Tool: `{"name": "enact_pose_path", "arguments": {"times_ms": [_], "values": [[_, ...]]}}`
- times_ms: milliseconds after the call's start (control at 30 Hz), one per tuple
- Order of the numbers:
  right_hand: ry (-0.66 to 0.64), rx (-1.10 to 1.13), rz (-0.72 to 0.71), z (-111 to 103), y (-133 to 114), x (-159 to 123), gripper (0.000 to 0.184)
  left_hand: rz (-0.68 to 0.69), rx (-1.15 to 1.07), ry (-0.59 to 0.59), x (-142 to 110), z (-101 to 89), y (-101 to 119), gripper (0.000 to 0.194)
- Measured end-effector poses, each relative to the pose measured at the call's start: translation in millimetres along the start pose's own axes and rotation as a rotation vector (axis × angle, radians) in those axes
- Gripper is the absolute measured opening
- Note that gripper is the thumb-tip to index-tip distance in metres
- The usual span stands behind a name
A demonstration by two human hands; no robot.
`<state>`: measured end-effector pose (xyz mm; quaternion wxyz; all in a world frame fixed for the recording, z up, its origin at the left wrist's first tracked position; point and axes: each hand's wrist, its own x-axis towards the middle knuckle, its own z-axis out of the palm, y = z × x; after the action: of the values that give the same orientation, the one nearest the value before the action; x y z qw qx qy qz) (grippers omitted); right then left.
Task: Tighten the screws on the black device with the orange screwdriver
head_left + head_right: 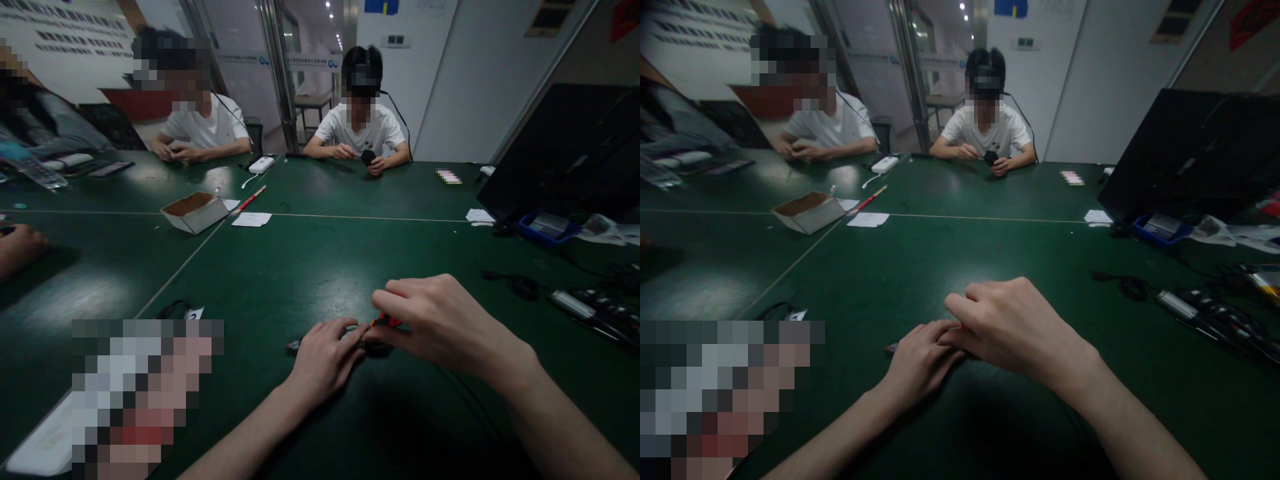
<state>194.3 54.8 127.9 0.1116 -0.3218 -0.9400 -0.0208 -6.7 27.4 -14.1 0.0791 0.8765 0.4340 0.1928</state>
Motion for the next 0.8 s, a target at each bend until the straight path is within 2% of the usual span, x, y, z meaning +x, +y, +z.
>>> {"name": "enact_pose_path", "arguments": {"times_ms": [100, 200, 367, 533, 667, 800], "values": [[-0.045, 0.1, 0.002, -4.3, 0.5, -0.4, 0.007, -0.002, 0.008, 0.006, 0.4, -0.9, 0.6, 0.028], [-0.09, 0.175, -0.001, -6.1, 0.7, -1.5, 0.012, 0.003, 0.008, 0.003, 1.1, -2.7, 1.4, 0.028], [-0.038, 0.063, -0.006, -0.6, -0.1, -1.3, 0.005, 0.007, 0.005, 0.007, 0.6, -1.5, 0.4, 0.028], [-0.015, -0.022, 0.011, 0.9, -0.7, 0.5, 0.017, -0.001, 0.0, 0.003, -0.4, 1.1, -0.6, 0.031], [-0.058, 0.126, 0.0, -3.8, -0.8, -0.6, 0.007, -0.005, -0.003, -0.008, 0.5, -1.4, 0.4, 0.029], [-0.095, 0.192, -0.006, -5.1, 0.4, -2.3, 0.011, -0.009, -0.019, -0.024, -0.2, -2.9, 1.1, 0.027]]}}
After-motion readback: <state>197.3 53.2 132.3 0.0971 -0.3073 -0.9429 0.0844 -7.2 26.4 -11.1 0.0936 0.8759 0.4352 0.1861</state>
